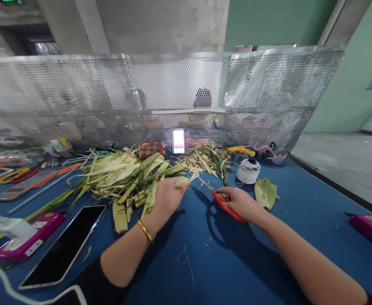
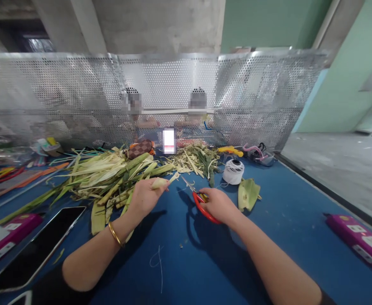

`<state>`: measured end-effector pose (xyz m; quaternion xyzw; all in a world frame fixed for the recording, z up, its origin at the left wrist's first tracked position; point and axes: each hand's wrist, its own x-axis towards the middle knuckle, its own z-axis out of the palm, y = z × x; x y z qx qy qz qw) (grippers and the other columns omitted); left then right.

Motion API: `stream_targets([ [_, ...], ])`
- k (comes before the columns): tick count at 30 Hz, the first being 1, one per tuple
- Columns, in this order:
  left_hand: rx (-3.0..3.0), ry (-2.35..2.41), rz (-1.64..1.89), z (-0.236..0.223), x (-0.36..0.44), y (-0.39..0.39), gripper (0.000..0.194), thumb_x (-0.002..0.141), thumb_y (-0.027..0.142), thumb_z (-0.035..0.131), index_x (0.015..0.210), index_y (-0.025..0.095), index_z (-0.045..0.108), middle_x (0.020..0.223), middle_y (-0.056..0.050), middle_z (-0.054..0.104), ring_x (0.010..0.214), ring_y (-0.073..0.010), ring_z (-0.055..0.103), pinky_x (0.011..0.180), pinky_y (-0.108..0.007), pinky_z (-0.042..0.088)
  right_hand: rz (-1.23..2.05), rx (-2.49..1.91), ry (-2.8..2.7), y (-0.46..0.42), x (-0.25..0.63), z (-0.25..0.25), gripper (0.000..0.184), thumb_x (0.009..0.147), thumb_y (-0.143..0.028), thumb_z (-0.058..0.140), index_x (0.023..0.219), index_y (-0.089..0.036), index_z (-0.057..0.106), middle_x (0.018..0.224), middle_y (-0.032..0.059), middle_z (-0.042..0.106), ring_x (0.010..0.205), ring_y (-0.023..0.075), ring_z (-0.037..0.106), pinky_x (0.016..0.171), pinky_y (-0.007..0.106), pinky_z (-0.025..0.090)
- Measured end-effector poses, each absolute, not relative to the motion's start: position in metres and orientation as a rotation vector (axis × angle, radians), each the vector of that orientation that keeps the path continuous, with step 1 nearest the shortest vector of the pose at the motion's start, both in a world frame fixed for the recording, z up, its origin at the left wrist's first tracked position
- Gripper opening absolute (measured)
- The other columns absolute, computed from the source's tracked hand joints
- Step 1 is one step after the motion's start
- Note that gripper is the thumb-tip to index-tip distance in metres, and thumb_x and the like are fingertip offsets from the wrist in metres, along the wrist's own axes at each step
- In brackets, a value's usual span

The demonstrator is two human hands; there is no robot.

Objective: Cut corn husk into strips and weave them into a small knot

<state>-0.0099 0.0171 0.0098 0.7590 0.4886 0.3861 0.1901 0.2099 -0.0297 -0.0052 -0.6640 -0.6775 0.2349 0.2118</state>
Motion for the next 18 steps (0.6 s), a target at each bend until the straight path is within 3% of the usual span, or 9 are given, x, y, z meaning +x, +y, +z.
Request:
stream_targets([
  [5,1.965,1.318,1.243,0.012,-0.016,0.026,0.030,0.079,0.041,0.058,0.059,0.020,0.066,0.064,-0.001,0.068,0.065,-0.0170,0.061,0.066,-0.028,0.047,1.201,-1.268,-1.508,-0.033,0.200,-0.006,0.046,0.066,-0.027,0.064,0.110,-0.018,0.054,0.088,0.0029,0.064,0.072,0.0179,0.065,0.065,0.029,0.049],
  [10,1.877,1.348,1.297,0.019,-0.021,0.030,0.028,0.079,0.039,0.060,0.060,0.018,0.068,0.068,-0.002,0.070,0.067,-0.0168,0.062,0.069,-0.028,0.047,1.083,-1.314,-1.527,-0.037,0.192,0.000,0.048,0.063,-0.040,0.072,0.104,-0.019,0.056,0.066,-0.0053,0.050,0.061,0.0128,0.050,0.060,0.027,0.044],
  [18,1.833,1.349,1.301,0.021,-0.020,0.029,0.027,0.078,0.037,0.060,0.060,0.018,0.068,0.069,-0.003,0.071,0.069,-0.0180,0.064,0.068,-0.027,0.047,1.074,-1.253,-1.645,-0.043,0.190,0.000,0.050,0.068,-0.052,0.071,0.102,-0.019,0.055,0.065,-0.0065,0.038,0.059,0.0110,0.038,0.054,0.024,0.035],
])
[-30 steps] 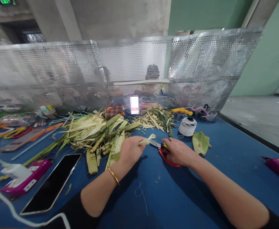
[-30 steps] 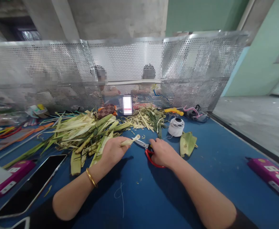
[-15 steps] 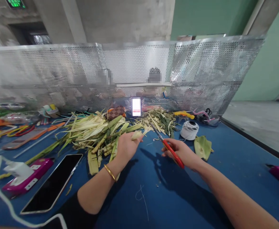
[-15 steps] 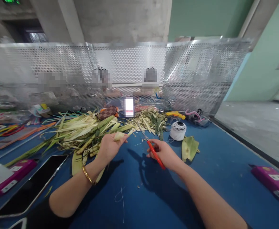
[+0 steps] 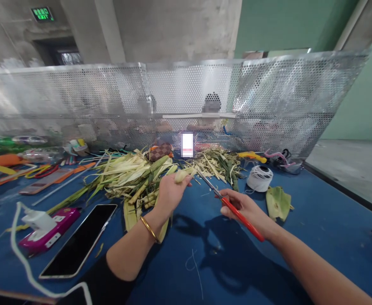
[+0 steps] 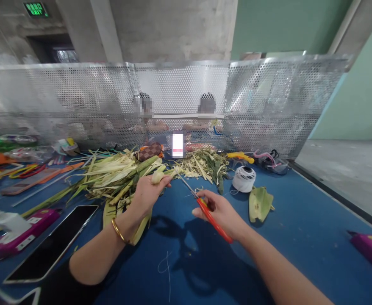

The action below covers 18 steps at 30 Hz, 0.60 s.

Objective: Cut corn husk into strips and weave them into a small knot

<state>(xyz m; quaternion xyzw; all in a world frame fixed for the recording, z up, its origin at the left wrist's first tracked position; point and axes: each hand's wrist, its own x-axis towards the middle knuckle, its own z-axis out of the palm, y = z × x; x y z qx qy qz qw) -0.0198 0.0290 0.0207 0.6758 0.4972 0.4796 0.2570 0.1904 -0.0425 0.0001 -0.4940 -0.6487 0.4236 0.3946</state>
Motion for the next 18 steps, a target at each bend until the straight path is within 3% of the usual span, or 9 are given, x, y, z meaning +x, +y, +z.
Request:
stream_targets([
  [5,1.874,1.302,1.227,0.0137,-0.0168,0.0284,0.024,0.078,0.035,0.058,0.064,0.018,0.069,0.068,-0.003,0.070,0.068,-0.0181,0.064,0.065,-0.027,0.046,1.024,-1.350,-1.719,-0.0422,0.1873,-0.0060,0.040,0.075,-0.051,0.065,0.099,-0.018,0.059,0.061,-0.0069,0.038,0.055,0.0102,0.037,0.052,0.023,0.033],
  [11,1.893,1.339,1.309,0.0117,-0.0172,0.0298,0.026,0.079,0.036,0.057,0.062,0.018,0.067,0.067,-0.002,0.069,0.069,-0.0182,0.063,0.065,-0.027,0.045,0.958,-1.404,-1.723,-0.0409,0.1897,-0.0056,0.040,0.073,-0.050,0.066,0.097,-0.019,0.062,0.058,-0.0068,0.040,0.053,0.0105,0.038,0.049,0.022,0.032],
  [18,1.920,1.327,1.134,0.0120,-0.0134,0.0258,0.026,0.079,0.035,0.056,0.063,0.019,0.067,0.065,-0.001,0.068,0.062,-0.0172,0.061,0.058,-0.026,0.043,1.009,-1.383,-1.704,-0.0420,0.1858,-0.0016,0.041,0.069,-0.051,0.068,0.092,-0.017,0.062,0.057,-0.0067,0.039,0.051,0.0096,0.037,0.048,0.022,0.031],
])
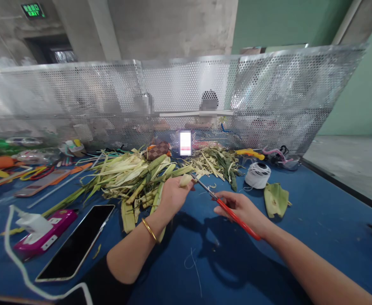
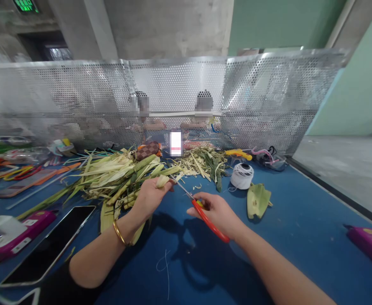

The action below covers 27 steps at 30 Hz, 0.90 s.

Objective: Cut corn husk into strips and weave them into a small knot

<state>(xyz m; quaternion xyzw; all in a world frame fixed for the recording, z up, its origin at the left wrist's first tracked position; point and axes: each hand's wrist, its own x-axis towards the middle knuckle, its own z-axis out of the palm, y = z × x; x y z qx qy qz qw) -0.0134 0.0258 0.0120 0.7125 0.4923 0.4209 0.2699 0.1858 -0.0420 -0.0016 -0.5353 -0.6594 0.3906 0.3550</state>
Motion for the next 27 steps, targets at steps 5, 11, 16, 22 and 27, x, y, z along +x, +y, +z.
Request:
stream_targets([
  [5,1.925,1.332,1.131,0.011,-0.013,0.026,0.024,0.078,0.035,0.057,0.063,0.019,0.067,0.066,-0.002,0.069,0.064,-0.0173,0.062,0.061,-0.026,0.045,1.067,-1.367,-1.663,-0.043,0.181,0.000,0.040,0.066,-0.054,0.069,0.079,-0.017,0.061,0.055,-0.0063,0.041,0.047,0.0076,0.034,0.043,0.021,0.028],
  [11,1.910,1.311,1.168,0.012,-0.012,0.028,0.028,0.079,0.039,0.059,0.062,0.018,0.068,0.066,-0.004,0.070,0.065,-0.0180,0.063,0.063,-0.028,0.048,0.795,-1.527,-1.641,-0.037,0.189,-0.005,0.045,0.075,-0.062,0.056,0.084,-0.019,0.061,0.052,-0.0047,0.047,0.044,0.0118,0.044,0.045,0.024,0.034],
  [16,2.150,1.256,1.487,0.030,-0.022,0.011,0.024,0.083,0.030,0.056,0.069,0.018,0.070,0.077,-0.003,0.073,0.073,-0.0164,0.066,0.070,-0.026,0.049,-0.005,-2.072,-1.873,-0.029,0.204,-0.006,0.038,0.083,-0.052,0.054,0.102,-0.020,0.062,0.081,0.0096,0.070,0.074,0.0261,0.065,0.056,0.028,0.038],
  [22,2.254,1.219,1.876,0.050,-0.031,-0.006,0.016,0.082,0.023,0.060,0.091,0.022,0.073,0.090,-0.004,0.073,0.085,-0.0181,0.065,0.075,-0.028,0.048,-0.067,-2.198,-2.008,-0.028,0.204,-0.006,0.039,0.086,-0.047,0.050,0.110,-0.018,0.059,0.089,0.0128,0.071,0.082,0.0280,0.067,0.059,0.029,0.039],
  [27,1.581,0.987,1.519,0.065,-0.032,-0.001,0.011,0.075,0.027,0.067,0.072,0.017,0.070,0.061,-0.001,0.064,0.050,-0.0086,0.052,0.047,-0.021,0.039,0.571,-1.689,-2.317,-0.026,0.212,0.003,0.036,0.070,-0.044,0.069,0.100,-0.023,0.067,0.077,0.0009,0.069,0.071,0.0181,0.062,0.058,0.023,0.039],
])
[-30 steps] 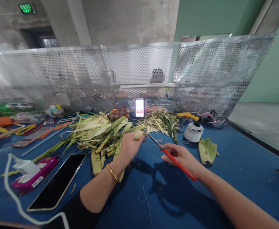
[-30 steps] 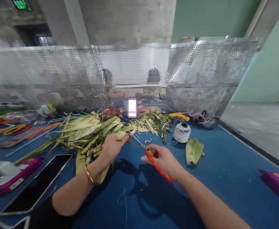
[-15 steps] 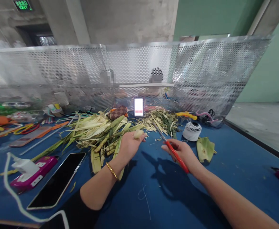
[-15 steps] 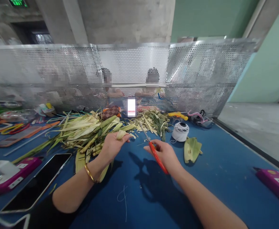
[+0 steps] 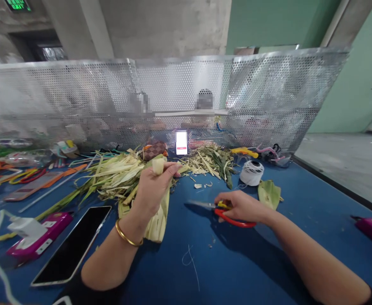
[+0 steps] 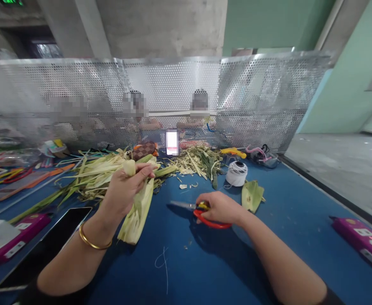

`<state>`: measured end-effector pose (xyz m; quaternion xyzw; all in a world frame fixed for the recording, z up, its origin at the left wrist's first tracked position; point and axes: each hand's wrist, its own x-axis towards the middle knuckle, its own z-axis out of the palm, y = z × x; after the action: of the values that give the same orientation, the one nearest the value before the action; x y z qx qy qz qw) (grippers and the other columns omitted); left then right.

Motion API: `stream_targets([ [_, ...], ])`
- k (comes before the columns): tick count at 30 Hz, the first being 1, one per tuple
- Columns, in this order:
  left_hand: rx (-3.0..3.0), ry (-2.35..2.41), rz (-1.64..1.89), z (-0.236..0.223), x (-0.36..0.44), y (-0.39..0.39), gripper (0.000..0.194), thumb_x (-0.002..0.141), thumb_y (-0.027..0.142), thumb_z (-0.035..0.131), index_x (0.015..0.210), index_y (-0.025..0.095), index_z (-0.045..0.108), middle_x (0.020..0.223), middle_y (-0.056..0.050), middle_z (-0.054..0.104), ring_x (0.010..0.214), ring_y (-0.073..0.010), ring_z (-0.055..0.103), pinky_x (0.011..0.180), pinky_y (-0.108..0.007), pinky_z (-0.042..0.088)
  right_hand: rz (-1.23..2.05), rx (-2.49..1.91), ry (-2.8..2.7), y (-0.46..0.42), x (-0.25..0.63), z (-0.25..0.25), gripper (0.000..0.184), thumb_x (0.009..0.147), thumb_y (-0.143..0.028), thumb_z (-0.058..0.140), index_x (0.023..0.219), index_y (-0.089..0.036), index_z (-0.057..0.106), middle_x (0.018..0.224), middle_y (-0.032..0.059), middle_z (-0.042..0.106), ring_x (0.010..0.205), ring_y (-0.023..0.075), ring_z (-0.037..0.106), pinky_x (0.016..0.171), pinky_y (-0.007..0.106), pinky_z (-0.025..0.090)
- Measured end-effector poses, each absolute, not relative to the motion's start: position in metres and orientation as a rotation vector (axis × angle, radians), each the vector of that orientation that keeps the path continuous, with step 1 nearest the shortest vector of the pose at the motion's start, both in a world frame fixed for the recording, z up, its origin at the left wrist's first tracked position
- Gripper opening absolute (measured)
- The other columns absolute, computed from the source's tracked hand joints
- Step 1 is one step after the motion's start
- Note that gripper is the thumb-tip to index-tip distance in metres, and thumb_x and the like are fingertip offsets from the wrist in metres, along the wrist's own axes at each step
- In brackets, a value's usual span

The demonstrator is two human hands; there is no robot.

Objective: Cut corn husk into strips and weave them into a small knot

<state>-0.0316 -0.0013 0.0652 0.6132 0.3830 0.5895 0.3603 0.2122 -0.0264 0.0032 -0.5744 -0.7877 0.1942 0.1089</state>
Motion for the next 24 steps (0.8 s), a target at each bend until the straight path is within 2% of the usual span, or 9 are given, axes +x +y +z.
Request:
stream_targets([
  [2,1.362,0.936,1.481,0.073,-0.033,-0.003,0.013,0.072,0.027,0.071,0.073,0.015,0.071,0.059,0.000,0.061,0.040,-0.0029,0.035,0.037,-0.019,0.026,0.896,-1.558,-2.359,-0.013,0.217,0.005,0.038,0.063,-0.045,0.074,0.094,-0.023,0.071,0.071,-0.0018,0.067,0.064,0.0153,0.060,0.056,0.022,0.039],
  [4,1.251,0.883,1.475,0.080,-0.033,-0.008,0.015,0.068,0.028,0.074,0.073,0.014,0.071,0.059,0.000,0.059,0.038,-0.0004,0.028,0.035,-0.018,0.018,1.027,-1.623,-2.238,0.007,0.222,0.006,0.038,0.060,-0.045,0.076,0.090,-0.022,0.073,0.068,-0.0014,0.067,0.063,0.0152,0.059,0.056,0.022,0.041],
  [8,1.087,0.802,1.337,0.084,-0.030,-0.022,0.018,0.066,0.028,0.076,0.074,0.013,0.072,0.060,0.000,0.059,0.036,0.0016,0.026,0.035,-0.018,0.011,0.764,-1.863,-1.905,0.043,0.231,0.008,0.034,0.072,-0.046,0.066,0.089,-0.018,0.073,0.069,0.0045,0.066,0.060,0.0153,0.057,0.051,0.023,0.037],
  [11,0.952,0.774,1.225,0.080,-0.027,-0.026,0.022,0.066,0.030,0.077,0.078,0.012,0.071,0.063,0.002,0.059,0.034,0.0035,0.021,0.034,-0.017,0.010,0.826,-1.855,-1.890,0.038,0.237,0.015,0.040,0.076,-0.050,0.061,0.097,-0.017,0.071,0.067,0.0031,0.064,0.049,0.0115,0.049,0.045,0.022,0.035],
  [14,0.868,0.746,1.207,0.073,-0.027,-0.022,0.024,0.067,0.030,0.077,0.081,0.011,0.071,0.063,0.004,0.057,0.034,0.0042,0.021,0.034,-0.015,0.010,1.266,-1.628,-2.057,0.003,0.236,0.025,0.041,0.068,-0.045,0.071,0.100,-0.019,0.070,0.067,-0.0015,0.063,0.045,0.0077,0.044,0.042,0.019,0.033],
  [16,0.822,0.741,1.208,0.069,-0.028,-0.018,0.025,0.066,0.029,0.077,0.081,0.011,0.070,0.063,0.005,0.056,0.034,0.0044,0.021,0.033,-0.014,0.010,1.493,-1.359,-2.225,-0.026,0.228,0.030,0.039,0.063,-0.039,0.078,0.095,-0.017,0.072,0.070,-0.0017,0.064,0.056,0.0085,0.052,0.052,0.017,0.041],
  [19,0.760,0.737,1.205,0.065,-0.030,-0.013,0.023,0.067,0.026,0.077,0.082,0.010,0.069,0.062,0.007,0.054,0.032,0.0045,0.020,0.032,-0.013,0.009,1.841,-1.196,-2.360,-0.059,0.213,0.031,0.043,0.064,-0.041,0.077,0.098,-0.015,0.073,0.071,-0.0002,0.066,0.062,0.0106,0.057,0.060,0.019,0.046],
  [22,0.729,0.729,1.206,0.067,-0.031,-0.011,0.020,0.070,0.024,0.074,0.083,0.010,0.068,0.061,0.007,0.054,0.032,0.0043,0.020,0.031,-0.012,0.011,1.785,-1.233,-2.397,-0.056,0.207,0.022,0.044,0.060,-0.041,0.079,0.095,-0.016,0.074,0.072,-0.0003,0.067,0.062,0.0112,0.058,0.058,0.018,0.045],
  [24,0.717,0.730,1.205,0.069,-0.032,-0.011,0.017,0.072,0.023,0.072,0.083,0.010,0.068,0.060,0.007,0.054,0.031,0.0041,0.021,0.031,-0.011,0.012,1.533,-1.412,-2.305,-0.034,0.212,0.013,0.041,0.058,-0.038,0.080,0.092,-0.018,0.075,0.072,-0.0003,0.068,0.062,0.0121,0.058,0.057,0.018,0.044],
])
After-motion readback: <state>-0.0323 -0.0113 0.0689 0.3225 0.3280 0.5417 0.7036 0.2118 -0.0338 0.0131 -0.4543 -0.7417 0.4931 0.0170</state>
